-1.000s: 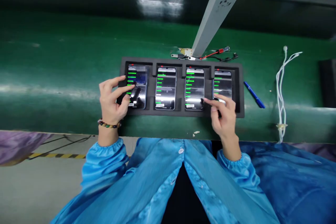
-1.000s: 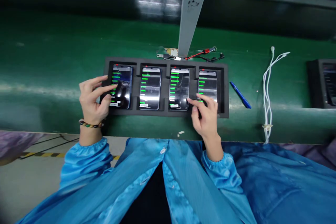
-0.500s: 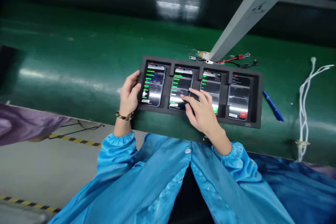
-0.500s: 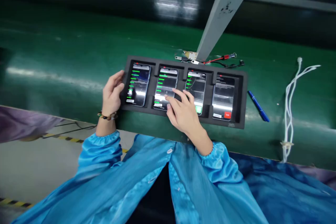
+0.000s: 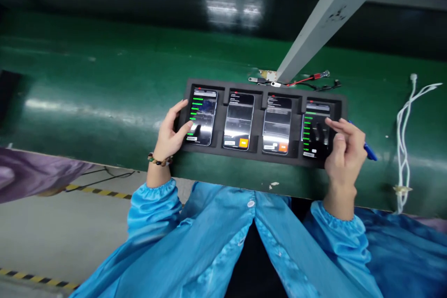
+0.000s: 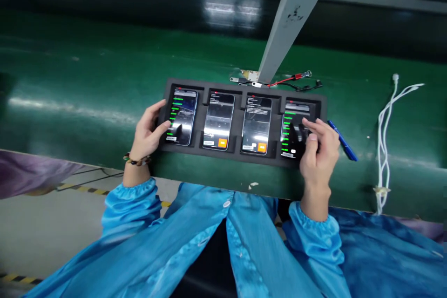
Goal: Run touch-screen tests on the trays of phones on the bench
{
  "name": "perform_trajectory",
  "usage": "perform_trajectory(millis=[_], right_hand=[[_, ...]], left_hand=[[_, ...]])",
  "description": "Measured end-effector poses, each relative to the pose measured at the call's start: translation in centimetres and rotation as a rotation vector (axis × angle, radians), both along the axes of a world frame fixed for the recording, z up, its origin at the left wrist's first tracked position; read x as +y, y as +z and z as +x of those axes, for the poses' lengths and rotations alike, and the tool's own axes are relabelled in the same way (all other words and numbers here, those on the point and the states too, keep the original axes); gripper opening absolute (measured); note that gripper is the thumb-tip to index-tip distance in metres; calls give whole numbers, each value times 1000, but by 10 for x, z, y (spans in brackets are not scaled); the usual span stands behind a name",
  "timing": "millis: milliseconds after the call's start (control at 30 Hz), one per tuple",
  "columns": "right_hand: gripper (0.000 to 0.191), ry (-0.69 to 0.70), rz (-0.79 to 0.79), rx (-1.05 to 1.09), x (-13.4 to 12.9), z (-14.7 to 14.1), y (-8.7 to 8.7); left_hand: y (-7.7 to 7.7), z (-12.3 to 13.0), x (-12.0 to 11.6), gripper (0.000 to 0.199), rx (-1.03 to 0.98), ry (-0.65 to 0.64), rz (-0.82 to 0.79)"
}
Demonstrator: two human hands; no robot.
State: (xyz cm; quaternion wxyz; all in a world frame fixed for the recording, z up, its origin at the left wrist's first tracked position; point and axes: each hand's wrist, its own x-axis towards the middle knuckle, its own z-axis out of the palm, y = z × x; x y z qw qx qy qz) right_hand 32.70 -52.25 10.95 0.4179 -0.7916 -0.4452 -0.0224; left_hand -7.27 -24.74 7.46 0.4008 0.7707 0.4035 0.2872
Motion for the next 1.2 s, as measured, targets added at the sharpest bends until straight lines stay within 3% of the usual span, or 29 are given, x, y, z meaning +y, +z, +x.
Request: perform_trajectory(millis=[100, 167, 367, 567, 700, 1000, 1200], right_hand=[[36, -35, 1, 35, -11, 15, -6], [36, -43, -5, 54, -14, 20, -9], [37, -64, 45, 106, -12, 25, -18], [35, -37, 60, 74, -11, 24, -18], [38, 23, -19, 12, -13, 21, -15], [40, 38, -181, -6, -9, 24, -14], [40, 41, -166, -11, -11, 22, -10]], left_hand=[[9, 5, 2, 44, 28, 41, 45], [13, 10, 3, 39, 51, 77, 62], [16, 27, 5, 53, -3, 144, 50], [13, 28, 5, 48, -11, 136, 89], [13, 26, 5, 41, 55, 121, 127], [10, 23, 9, 49, 170, 79, 174], [24, 31, 2, 45, 253, 25, 298]])
